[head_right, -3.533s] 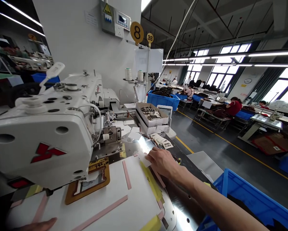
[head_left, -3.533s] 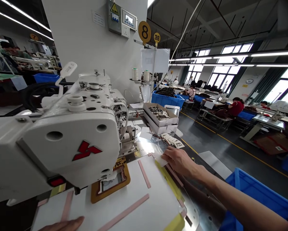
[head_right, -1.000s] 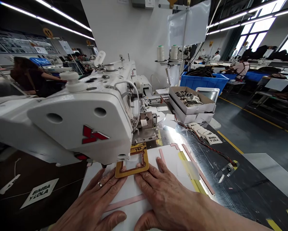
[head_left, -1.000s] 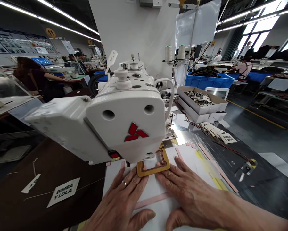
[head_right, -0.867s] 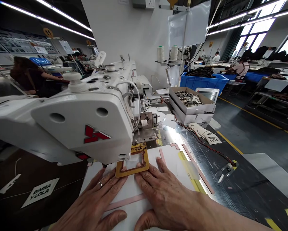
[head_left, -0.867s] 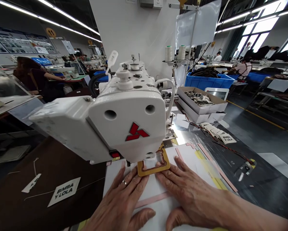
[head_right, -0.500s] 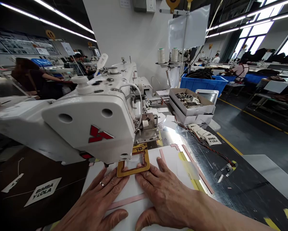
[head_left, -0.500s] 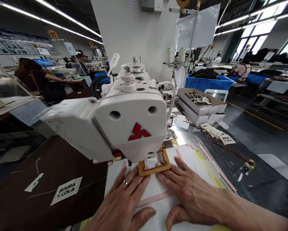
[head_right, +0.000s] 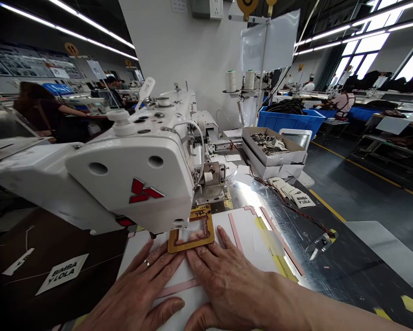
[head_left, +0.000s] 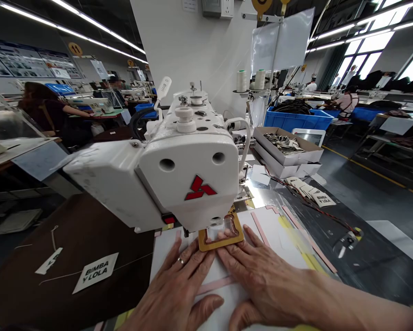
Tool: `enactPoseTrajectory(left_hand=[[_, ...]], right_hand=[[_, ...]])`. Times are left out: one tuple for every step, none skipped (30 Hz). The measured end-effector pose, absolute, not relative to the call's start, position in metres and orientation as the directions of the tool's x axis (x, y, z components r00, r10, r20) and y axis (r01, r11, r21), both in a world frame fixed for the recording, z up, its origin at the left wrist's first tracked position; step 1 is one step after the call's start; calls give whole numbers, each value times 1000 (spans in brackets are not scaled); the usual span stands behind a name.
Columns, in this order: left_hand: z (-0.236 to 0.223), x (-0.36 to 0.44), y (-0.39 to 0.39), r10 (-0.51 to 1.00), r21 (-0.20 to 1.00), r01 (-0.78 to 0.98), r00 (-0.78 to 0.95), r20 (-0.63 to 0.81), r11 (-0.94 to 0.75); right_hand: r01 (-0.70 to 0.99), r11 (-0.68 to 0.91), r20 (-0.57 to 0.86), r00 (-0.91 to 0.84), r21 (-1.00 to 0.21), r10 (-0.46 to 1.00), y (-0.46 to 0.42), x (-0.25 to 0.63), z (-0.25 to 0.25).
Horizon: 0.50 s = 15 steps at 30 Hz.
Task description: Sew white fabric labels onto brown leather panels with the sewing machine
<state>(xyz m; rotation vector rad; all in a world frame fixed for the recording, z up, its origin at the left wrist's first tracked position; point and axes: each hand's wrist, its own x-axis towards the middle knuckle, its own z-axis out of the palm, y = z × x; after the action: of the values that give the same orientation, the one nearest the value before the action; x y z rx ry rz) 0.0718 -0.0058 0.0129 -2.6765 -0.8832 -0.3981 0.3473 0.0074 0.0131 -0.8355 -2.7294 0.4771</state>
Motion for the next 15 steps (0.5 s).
enactPoseTrajectory(left_hand=[[13,72,-5,526,-189,607,776,347,-772],[12,72,-5,523,-190,605,778,348,-773],[12,72,-4,521,-192,604,778,351,-773],[12,72,-3,520,-197,605,778,353,-772],[12,72,-3,516,-204,603,780,355,-771],[13,73,-3,515,-214,602,782,352,-769],[14,73,-3,520,-222,607,780,347,-763],[15,74,-4,526,-228,612,778,343,-757],[17,75,-5,537,-226,619,775,334,-752],[18,76,-6,550,-218,628,768,327,-747],[19,77,-6,559,-205,633,764,322,-747],[19,77,-7,566,-190,636,761,318,-748],[17,76,-6,564,-179,633,761,321,-753],[14,74,-6,557,-176,630,761,331,-756],[8,72,-4,547,-177,627,761,348,-759]], right_hand=[[494,779,139,-804,-387,578,8,343,15],[494,773,138,-801,-398,583,8,339,16],[499,764,133,-796,-409,591,8,337,18],[507,755,121,-792,-416,599,9,336,19],[518,748,105,-789,-416,605,9,337,20],[525,747,93,-790,-408,606,10,340,20],[531,751,87,-792,-392,605,10,344,19],[539,755,83,-791,-373,606,10,349,17],[547,758,83,-789,-356,609,11,355,16],[557,756,84,-783,-344,616,12,361,14],[573,746,80,-772,-340,630,13,366,13],[590,731,70,-760,-342,646,14,370,12],[606,715,53,-749,-349,661,15,373,13],[616,702,39,-742,-357,670,16,375,14],[618,696,29,-740,-365,672,16,376,16]])
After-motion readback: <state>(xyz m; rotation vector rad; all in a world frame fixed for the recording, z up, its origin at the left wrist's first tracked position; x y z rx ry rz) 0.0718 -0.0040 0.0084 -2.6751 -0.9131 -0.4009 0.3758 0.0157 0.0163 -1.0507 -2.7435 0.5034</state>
